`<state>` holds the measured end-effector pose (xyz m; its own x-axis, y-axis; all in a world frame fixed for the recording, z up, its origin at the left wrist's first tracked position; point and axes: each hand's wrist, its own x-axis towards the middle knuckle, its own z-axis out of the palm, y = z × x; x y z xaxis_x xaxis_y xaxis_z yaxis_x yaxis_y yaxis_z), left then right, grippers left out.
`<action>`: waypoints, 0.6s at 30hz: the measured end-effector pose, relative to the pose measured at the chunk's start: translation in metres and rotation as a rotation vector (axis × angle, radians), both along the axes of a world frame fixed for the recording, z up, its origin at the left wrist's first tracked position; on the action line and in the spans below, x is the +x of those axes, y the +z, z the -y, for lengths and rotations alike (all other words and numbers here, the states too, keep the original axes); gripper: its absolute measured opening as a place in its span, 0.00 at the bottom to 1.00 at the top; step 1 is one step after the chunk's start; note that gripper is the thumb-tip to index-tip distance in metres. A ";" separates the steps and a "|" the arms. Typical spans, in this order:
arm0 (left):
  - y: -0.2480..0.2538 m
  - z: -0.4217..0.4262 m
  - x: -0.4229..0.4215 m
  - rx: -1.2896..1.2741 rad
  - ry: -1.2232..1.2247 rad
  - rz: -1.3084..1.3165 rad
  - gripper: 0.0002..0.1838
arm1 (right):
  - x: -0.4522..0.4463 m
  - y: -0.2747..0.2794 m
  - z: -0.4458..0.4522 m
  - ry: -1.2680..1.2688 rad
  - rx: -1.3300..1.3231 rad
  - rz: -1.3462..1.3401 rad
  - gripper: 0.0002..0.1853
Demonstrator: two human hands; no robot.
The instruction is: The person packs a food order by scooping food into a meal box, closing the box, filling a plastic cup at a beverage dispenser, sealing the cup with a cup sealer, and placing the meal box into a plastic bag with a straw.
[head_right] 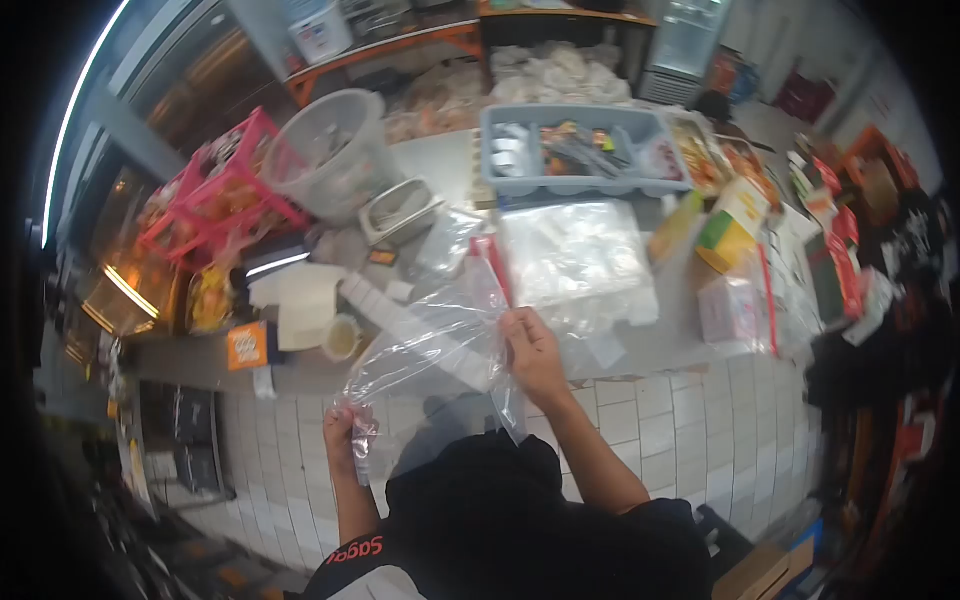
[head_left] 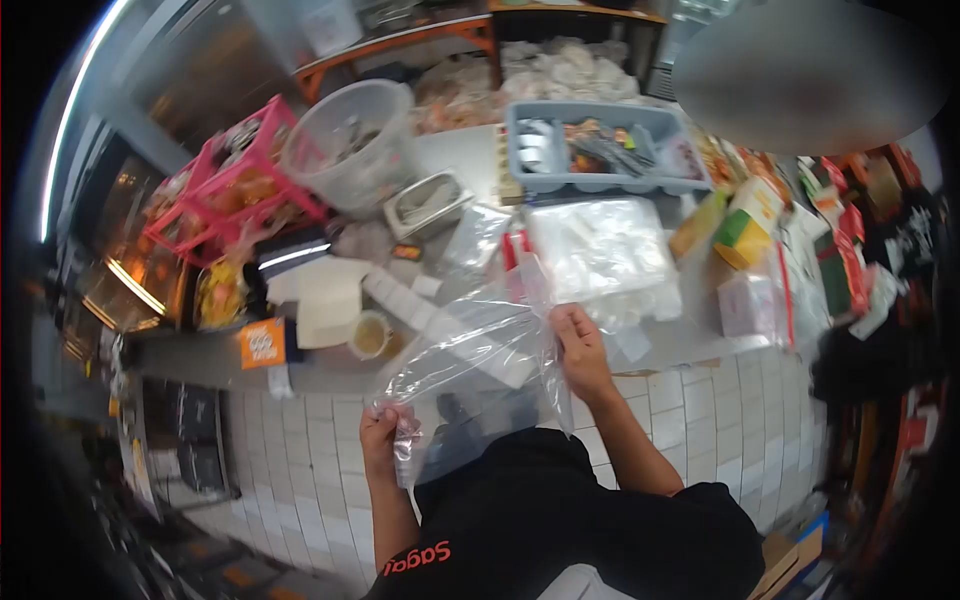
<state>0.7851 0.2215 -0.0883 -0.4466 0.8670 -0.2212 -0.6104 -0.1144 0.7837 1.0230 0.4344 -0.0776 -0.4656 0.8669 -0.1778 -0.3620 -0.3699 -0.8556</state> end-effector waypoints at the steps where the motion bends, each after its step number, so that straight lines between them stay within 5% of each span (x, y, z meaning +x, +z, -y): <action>1: 0.005 0.011 -0.003 -0.034 0.042 -0.032 0.16 | -0.003 0.004 0.001 -0.032 0.049 0.137 0.07; 2: -0.009 0.017 -0.003 0.002 0.290 -0.027 0.15 | -0.011 0.009 -0.003 -0.047 0.117 0.261 0.08; 4: 0.003 0.028 -0.011 -0.094 0.322 -0.205 0.14 | -0.023 0.005 -0.005 -0.239 0.577 0.528 0.08; 7: 0.037 0.028 -0.016 -0.060 0.194 -0.354 0.12 | -0.043 0.032 0.018 -0.163 0.599 0.412 0.08; 10: 0.047 0.050 -0.021 -0.225 0.063 -0.538 0.10 | -0.074 0.056 0.075 0.284 0.671 0.276 0.11; 11: 0.053 0.058 -0.016 -0.342 0.060 -0.630 0.11 | -0.085 0.069 0.097 0.540 0.529 0.260 0.19; 13: 0.056 0.074 -0.006 -0.061 0.087 -0.594 0.14 | -0.123 0.080 0.143 0.858 0.466 0.243 0.24; 16: 0.044 0.124 -0.028 -0.038 0.198 -0.324 0.17 | -0.176 0.057 0.189 0.986 0.334 0.118 0.17; 18: 0.029 0.177 -0.063 -0.072 0.241 -0.452 0.16 | -0.205 0.055 0.216 1.002 0.318 0.082 0.09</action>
